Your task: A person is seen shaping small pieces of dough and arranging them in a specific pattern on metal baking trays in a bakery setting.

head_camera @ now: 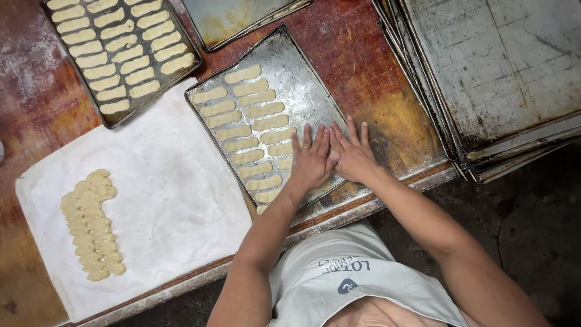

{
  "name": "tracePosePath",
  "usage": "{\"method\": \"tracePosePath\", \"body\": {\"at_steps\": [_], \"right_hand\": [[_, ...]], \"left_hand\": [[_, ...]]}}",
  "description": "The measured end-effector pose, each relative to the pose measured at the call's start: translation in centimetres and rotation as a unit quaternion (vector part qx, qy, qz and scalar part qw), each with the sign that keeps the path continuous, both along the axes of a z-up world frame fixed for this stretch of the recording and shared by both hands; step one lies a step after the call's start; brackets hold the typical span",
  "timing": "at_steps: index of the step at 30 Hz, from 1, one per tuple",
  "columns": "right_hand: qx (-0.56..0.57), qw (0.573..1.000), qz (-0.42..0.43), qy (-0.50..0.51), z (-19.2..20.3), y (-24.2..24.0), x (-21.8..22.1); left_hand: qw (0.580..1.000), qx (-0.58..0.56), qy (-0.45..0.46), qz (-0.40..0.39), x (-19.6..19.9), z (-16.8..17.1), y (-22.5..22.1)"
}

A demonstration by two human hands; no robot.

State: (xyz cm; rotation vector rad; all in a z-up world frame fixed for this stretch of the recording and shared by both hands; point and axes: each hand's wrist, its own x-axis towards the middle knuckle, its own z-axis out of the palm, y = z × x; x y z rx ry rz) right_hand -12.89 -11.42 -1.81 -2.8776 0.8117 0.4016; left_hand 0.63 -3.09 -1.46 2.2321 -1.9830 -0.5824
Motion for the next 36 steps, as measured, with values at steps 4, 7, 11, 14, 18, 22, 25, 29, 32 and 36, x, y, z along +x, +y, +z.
{"method": "tracePosePath", "body": {"at_steps": [4, 7, 11, 14, 18, 22, 25, 29, 32, 36], "right_hand": [[0.057, 0.994, -0.024, 0.088, 1.2, -0.4, 0.2], [0.028, 0.996, -0.049, 0.066, 0.6, -1.1, 0.3], [0.027, 0.996, -0.05, 0.072, 0.2, 0.1, 0.4], [0.016, 0.995, -0.055, 0.078, 1.9, 0.9, 2.0], [0.029, 0.991, -0.092, -0.098, 0.8, 2.9, 8.1], [0.014, 0.971, 0.064, -0.228, -2.0, 12.1, 22.5], [0.12, 0.952, 0.163, -0.227, -3.4, 20.3, 34.7], [0.072, 0.936, 0.26, -0.227, -4.7, 28.0, 47.3], [0.028, 0.935, 0.297, -0.192, -3.9, 30.2, 52.5], [0.007, 0.945, 0.299, -0.133, -3.0, 30.2, 53.9]], "left_hand": [[0.989, 0.133, -0.055, -0.028, 0.7, 3.5, -0.2], [0.988, 0.147, -0.056, -0.009, 1.2, 3.7, -1.0], [0.993, 0.11, -0.045, 0.002, 1.3, 1.0, 0.1], [0.999, 0.002, 0.002, 0.051, 3.9, 0.4, 3.4], [0.948, -0.224, -0.045, 0.223, 11.9, -4.1, 12.3], [0.876, -0.285, -0.121, 0.37, 25.8, -9.1, 25.5], [0.825, -0.296, -0.18, 0.446, 35.0, -9.2, 34.5], [0.831, -0.316, -0.221, 0.401, 42.5, -8.7, 39.2], [0.854, -0.32, -0.215, 0.349, 45.3, -9.8, 39.1], [0.897, -0.242, -0.143, 0.341, 44.8, -9.6, 39.2]]}}
